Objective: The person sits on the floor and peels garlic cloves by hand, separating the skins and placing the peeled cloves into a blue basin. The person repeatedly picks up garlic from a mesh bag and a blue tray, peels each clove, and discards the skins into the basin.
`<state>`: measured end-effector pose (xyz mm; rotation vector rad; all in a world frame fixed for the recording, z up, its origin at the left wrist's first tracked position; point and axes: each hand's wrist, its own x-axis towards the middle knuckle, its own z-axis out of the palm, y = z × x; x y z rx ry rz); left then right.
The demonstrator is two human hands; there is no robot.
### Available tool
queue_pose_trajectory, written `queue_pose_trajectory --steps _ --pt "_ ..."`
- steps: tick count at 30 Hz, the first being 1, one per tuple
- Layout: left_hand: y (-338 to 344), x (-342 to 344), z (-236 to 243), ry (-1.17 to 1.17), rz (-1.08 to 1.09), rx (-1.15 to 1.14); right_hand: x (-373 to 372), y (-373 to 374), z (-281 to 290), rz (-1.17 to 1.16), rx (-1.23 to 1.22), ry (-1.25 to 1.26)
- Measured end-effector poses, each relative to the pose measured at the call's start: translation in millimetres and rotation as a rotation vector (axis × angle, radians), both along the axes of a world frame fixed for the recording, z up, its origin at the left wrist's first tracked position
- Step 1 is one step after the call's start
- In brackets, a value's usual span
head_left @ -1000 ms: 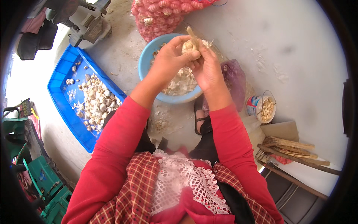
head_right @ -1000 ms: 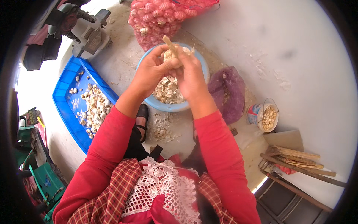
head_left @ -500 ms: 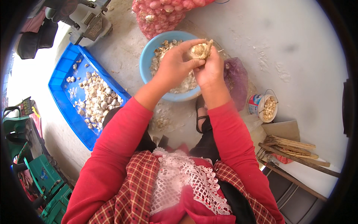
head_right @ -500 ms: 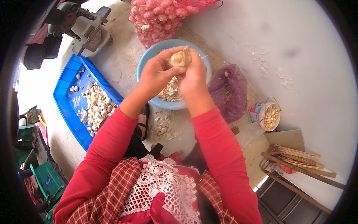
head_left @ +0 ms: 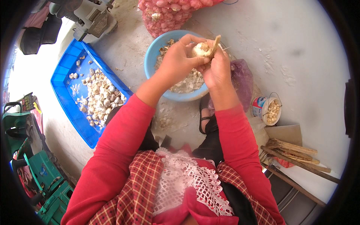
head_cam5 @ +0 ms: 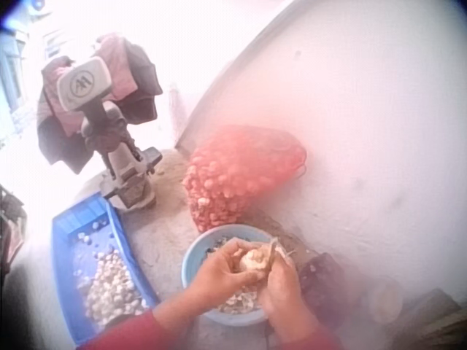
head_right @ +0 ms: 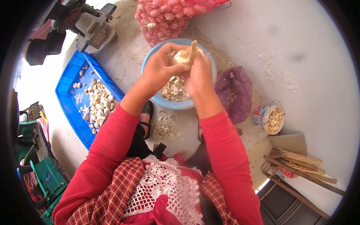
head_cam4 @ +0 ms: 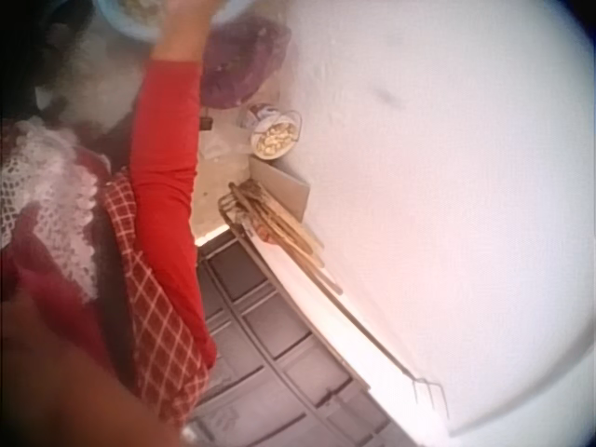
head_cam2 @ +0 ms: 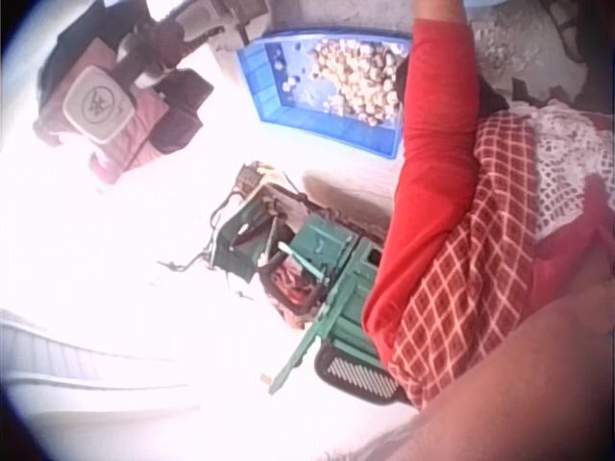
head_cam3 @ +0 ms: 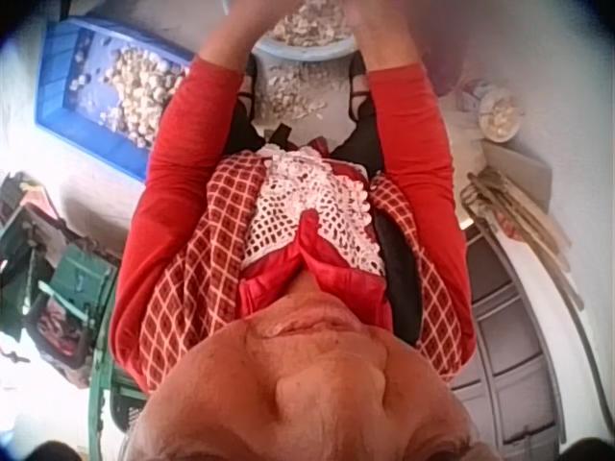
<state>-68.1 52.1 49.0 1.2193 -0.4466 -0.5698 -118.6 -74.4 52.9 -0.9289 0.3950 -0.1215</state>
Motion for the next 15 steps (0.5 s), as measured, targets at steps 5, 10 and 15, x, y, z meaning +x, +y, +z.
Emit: queue_pose_trajectory --steps 5,10,15 --pt "2 0 1 -0.144 -0.026 0.108 5 1 -7 -0.143 0.250 0.076" --pt "2 1 5 0.070 -0.081 0.022 4 -11 -7 -0.053 0.246 0.067" --pt "1 4 4 0.140 -0.080 -0.018 1 -12 -1 0.133 -0.083 -0.095"
